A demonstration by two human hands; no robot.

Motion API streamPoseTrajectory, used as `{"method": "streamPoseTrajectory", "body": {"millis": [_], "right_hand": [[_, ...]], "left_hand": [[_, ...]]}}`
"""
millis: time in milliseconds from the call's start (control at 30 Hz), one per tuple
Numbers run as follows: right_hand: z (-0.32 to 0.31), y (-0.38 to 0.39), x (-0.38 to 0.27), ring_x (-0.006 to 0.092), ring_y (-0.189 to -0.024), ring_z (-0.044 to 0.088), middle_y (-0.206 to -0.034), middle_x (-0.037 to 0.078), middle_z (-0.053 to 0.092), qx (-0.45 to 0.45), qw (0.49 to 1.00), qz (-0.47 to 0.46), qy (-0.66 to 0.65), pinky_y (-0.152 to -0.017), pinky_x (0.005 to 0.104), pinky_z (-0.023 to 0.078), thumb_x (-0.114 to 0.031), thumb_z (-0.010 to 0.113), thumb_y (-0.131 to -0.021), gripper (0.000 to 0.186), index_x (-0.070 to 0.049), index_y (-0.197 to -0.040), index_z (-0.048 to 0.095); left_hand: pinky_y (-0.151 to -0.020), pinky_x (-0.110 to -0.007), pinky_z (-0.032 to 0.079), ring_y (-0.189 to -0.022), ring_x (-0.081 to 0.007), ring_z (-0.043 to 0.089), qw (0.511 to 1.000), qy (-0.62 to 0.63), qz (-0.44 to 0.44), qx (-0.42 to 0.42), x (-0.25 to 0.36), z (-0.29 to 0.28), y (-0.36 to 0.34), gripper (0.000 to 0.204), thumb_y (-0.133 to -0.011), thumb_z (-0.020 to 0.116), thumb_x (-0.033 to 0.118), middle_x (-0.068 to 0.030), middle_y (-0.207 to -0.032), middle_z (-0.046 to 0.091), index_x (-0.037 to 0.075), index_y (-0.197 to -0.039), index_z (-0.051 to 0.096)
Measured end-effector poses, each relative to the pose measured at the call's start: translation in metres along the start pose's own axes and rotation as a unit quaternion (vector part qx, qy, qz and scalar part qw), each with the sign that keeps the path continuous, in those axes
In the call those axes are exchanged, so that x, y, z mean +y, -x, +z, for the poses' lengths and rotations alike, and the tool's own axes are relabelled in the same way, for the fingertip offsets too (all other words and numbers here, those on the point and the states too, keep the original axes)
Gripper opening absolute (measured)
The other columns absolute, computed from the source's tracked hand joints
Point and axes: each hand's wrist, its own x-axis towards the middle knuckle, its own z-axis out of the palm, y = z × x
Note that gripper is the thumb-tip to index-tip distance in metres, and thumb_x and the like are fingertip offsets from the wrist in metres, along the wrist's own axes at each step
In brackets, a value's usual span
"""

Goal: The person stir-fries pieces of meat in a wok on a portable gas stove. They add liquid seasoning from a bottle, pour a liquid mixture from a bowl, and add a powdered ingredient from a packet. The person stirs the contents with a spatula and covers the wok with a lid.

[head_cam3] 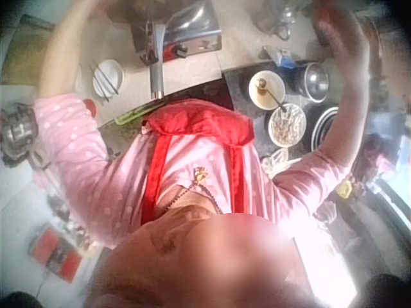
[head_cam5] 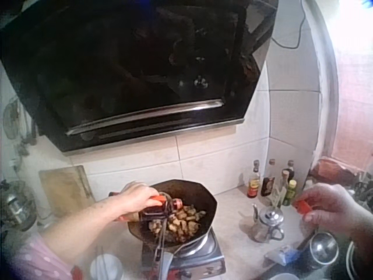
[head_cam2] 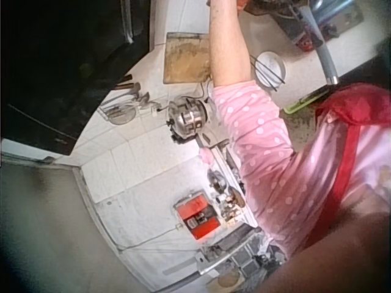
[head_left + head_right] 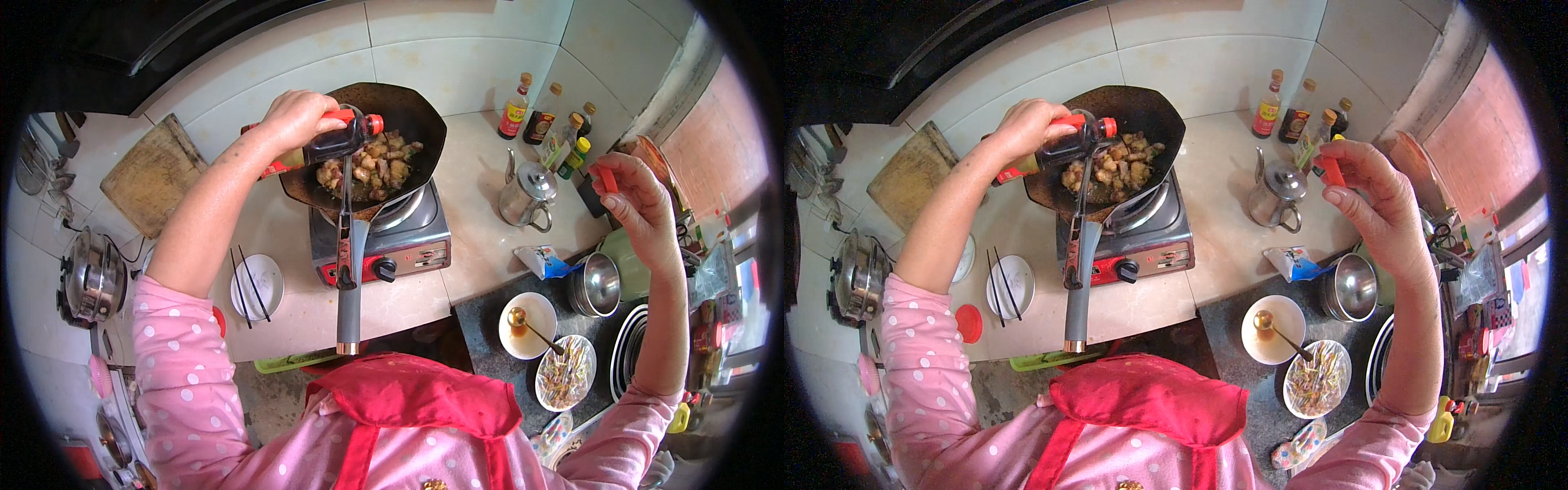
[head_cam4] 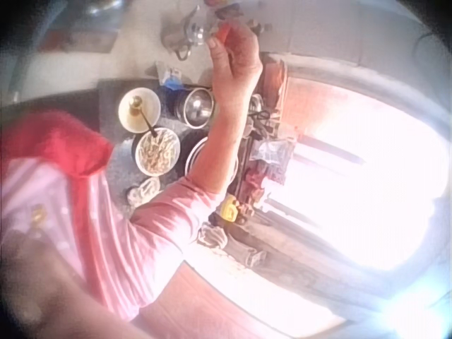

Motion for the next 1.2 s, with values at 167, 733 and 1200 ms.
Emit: {"method": "streamPoseTrajectory", "body": {"millis": [167, 733, 1200], "right_hand": [[0.000, 0.002, -0.004, 0.0140, -0.106, 0.059, -0.113, 0.007, 0.062, 0.002, 1.000, -0.005, 0.010, -0.094, 0.0286, 0.045, -0.013, 0.067, -0.088, 0.038, -0.002, -0.121, 0.054], [0.037, -0.047, -0.009, 0.0141, -0.103, 0.059, -0.116, 0.007, 0.061, 0.018, 0.996, -0.081, -0.042, -0.093, 0.0272, 0.047, -0.006, 0.067, -0.087, 0.034, -0.003, -0.120, 0.057], [0.066, -0.102, -0.057, 0.0185, -0.081, 0.066, -0.098, 0.010, 0.068, -0.001, 0.950, -0.267, 0.160, -0.077, 0.0314, 0.053, -0.024, 0.077, -0.077, 0.042, -0.006, -0.112, 0.063]], "left_hand": [[-0.076, -0.043, 0.049, -0.084, -0.0325, 0.064, 1.000, -0.005, 0.011, 0.013, -0.001, 0.002, 0.001, 0.029, -0.083, 0.068, 0.038, -0.0127, -0.085, 0.068, 0.011, -0.095, 0.069], [-0.077, -0.024, 0.050, -0.085, -0.0073, 0.060, 0.883, 0.460, 0.033, 0.083, 0.013, -0.021, 0.022, 0.026, -0.093, 0.064, 0.022, -0.0001, -0.095, 0.068, 0.002, -0.110, 0.065], [-0.082, -0.024, 0.050, -0.087, -0.0068, 0.059, 0.805, 0.577, 0.123, 0.063, 0.082, -0.031, 0.047, 0.025, -0.092, 0.064, 0.015, -0.0020, -0.097, 0.067, 0.000, -0.112, 0.064]]}}
